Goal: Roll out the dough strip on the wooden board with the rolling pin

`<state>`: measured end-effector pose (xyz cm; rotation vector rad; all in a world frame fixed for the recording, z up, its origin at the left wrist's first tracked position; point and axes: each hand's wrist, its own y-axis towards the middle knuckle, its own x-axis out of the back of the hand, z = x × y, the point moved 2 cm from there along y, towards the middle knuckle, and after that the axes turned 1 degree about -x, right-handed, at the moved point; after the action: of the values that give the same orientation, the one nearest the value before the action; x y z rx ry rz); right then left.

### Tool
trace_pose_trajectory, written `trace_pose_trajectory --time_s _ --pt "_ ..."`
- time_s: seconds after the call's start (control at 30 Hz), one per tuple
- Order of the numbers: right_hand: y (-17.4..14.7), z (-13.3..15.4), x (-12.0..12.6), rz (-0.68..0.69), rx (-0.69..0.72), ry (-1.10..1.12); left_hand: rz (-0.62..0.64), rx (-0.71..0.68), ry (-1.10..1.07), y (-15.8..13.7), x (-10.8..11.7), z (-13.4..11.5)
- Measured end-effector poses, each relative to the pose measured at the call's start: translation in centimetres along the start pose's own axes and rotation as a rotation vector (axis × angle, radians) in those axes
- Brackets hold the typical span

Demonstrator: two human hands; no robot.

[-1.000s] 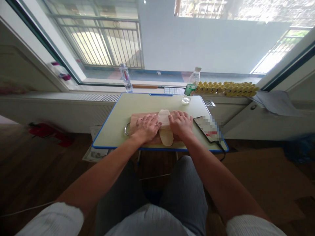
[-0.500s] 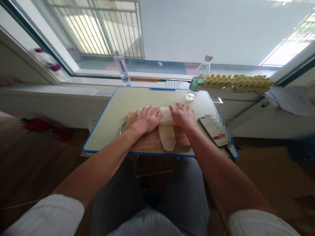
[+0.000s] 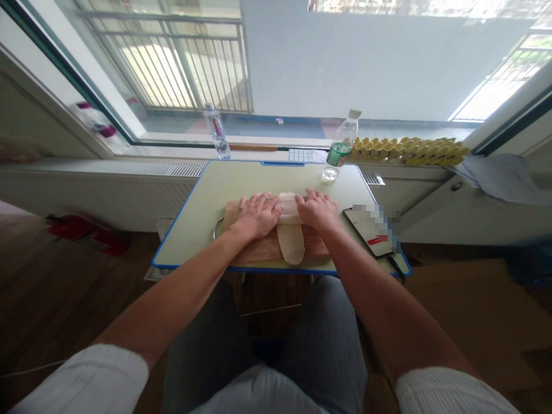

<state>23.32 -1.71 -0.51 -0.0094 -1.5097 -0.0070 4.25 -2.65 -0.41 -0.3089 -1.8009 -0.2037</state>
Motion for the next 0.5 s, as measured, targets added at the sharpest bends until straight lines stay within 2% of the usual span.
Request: trace_pose_trajectory --time_s 0.2,0.5 --pt "-1.6 0.2 0.0 -0.049 -0.146 0.106 -0.039 -0.012 0.000 -2.0 0.1 -0.5" --pt "-4.6 0.5 -0.1 -0.132 -0.115 0.087 -0.043 -0.011 0.010 -4.3 -0.4 -1.2"
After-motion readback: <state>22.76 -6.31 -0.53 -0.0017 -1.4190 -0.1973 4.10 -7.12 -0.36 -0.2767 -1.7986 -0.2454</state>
